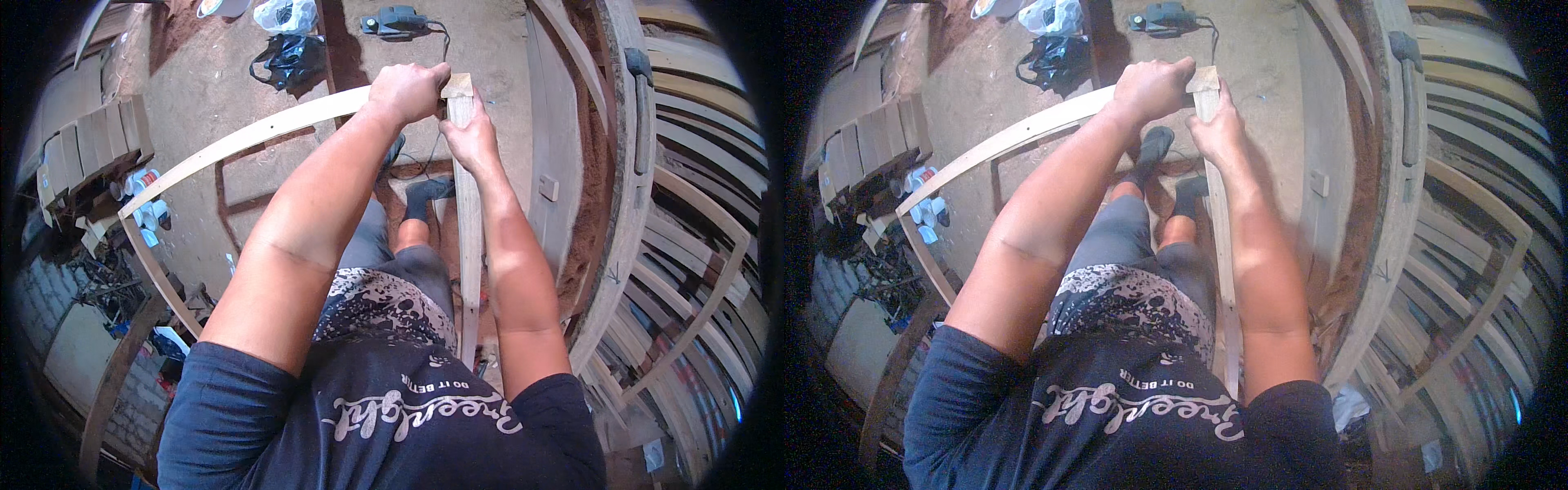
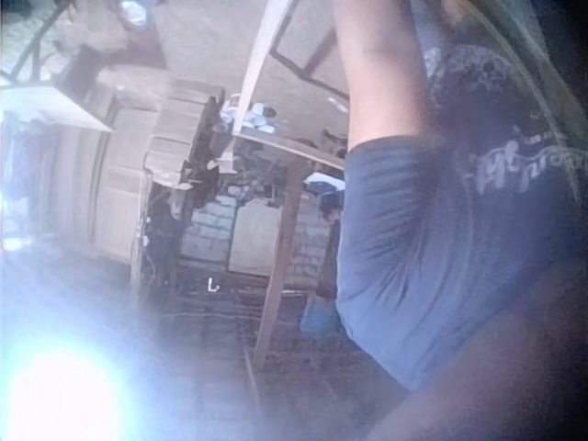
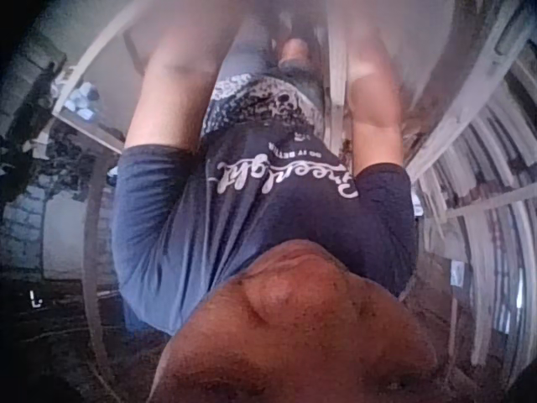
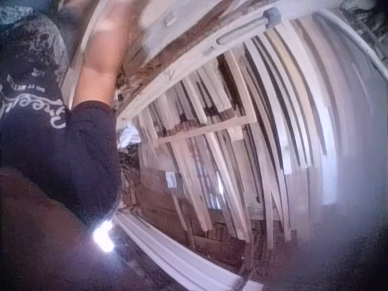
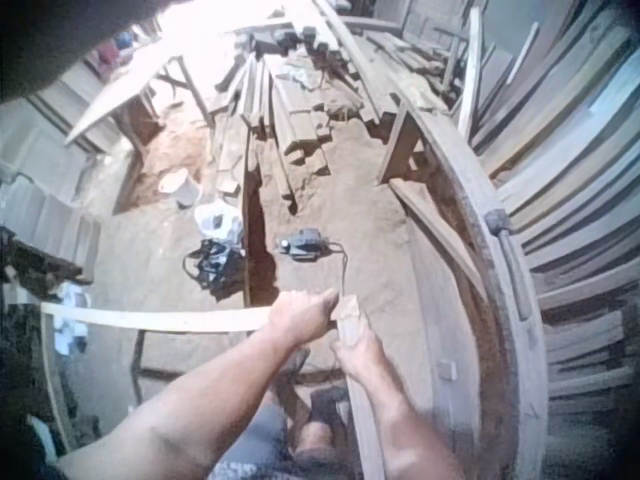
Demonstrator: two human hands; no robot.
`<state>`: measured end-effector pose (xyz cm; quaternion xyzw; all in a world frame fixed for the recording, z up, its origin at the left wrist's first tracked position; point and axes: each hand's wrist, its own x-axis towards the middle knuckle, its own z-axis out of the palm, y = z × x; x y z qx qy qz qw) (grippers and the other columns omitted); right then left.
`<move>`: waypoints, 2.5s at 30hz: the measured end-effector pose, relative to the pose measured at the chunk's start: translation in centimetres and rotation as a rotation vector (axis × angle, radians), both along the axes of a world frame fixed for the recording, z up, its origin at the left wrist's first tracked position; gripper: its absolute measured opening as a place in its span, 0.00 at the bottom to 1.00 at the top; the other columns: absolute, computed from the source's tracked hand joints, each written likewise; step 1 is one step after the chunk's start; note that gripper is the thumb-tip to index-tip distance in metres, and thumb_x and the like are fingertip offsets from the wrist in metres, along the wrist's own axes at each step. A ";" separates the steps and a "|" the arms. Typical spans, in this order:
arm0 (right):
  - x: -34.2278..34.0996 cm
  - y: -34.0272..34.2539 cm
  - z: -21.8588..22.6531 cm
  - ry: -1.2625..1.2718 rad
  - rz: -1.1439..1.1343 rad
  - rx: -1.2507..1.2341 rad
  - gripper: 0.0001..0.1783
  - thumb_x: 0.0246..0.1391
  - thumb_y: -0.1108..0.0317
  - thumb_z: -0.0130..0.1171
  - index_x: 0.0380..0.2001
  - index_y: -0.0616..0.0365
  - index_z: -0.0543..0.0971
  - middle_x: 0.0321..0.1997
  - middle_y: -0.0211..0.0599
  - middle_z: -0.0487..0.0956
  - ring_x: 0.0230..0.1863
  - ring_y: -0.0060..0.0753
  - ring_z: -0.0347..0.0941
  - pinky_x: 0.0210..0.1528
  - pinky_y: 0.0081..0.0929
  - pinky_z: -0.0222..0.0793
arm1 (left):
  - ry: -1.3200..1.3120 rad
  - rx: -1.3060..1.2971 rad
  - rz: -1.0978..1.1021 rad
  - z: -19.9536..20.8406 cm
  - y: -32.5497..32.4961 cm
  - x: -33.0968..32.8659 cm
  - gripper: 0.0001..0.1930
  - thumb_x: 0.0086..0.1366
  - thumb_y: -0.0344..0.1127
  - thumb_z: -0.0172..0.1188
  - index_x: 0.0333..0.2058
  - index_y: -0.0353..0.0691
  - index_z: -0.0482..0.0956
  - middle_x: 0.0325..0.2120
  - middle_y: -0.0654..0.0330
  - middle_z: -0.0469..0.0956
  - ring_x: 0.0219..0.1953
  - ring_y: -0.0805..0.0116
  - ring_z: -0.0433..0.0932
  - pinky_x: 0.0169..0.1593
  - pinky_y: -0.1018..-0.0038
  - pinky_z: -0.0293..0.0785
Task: The person assembles a wooden chair frame by hand. They apply glue to joints, align wooden pieces, and use a hammer to drive nails into the frame. The person repeatedly checks alignment and hammers nails at multiple joints to secure the structure.
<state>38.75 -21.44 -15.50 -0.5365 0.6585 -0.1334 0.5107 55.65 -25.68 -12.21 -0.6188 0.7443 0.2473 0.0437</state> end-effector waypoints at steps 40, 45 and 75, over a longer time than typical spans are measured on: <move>-22.2 -10.6 14.0 0.036 -0.126 0.168 0.21 0.64 0.57 0.63 0.49 0.62 0.74 0.41 0.44 0.81 0.32 0.28 0.79 0.38 0.25 0.77 | 1.647 0.603 1.097 -8.2 23.1 -14.2 0.32 0.64 0.42 0.74 0.60 0.38 0.69 0.45 0.58 0.82 0.48 0.68 0.81 0.55 0.67 0.78; -15.0 -2.2 17.9 0.330 0.465 -0.310 0.32 0.67 0.63 0.61 0.70 0.60 0.67 0.67 0.61 0.75 0.69 0.52 0.72 0.69 0.40 0.67 | 1.751 0.680 1.244 -8.1 23.5 -15.3 0.26 0.62 0.40 0.77 0.53 0.39 0.75 0.39 0.63 0.81 0.40 0.73 0.80 0.46 0.74 0.78; 7.3 -0.7 19.8 1.114 1.906 0.128 0.27 0.75 0.63 0.48 0.74 0.45 0.66 0.46 0.41 0.82 0.44 0.33 0.84 0.44 0.27 0.83 | 1.424 0.370 0.962 -8.0 23.0 -14.8 0.32 0.63 0.45 0.75 0.59 0.35 0.73 0.46 0.55 0.84 0.48 0.66 0.82 0.53 0.65 0.78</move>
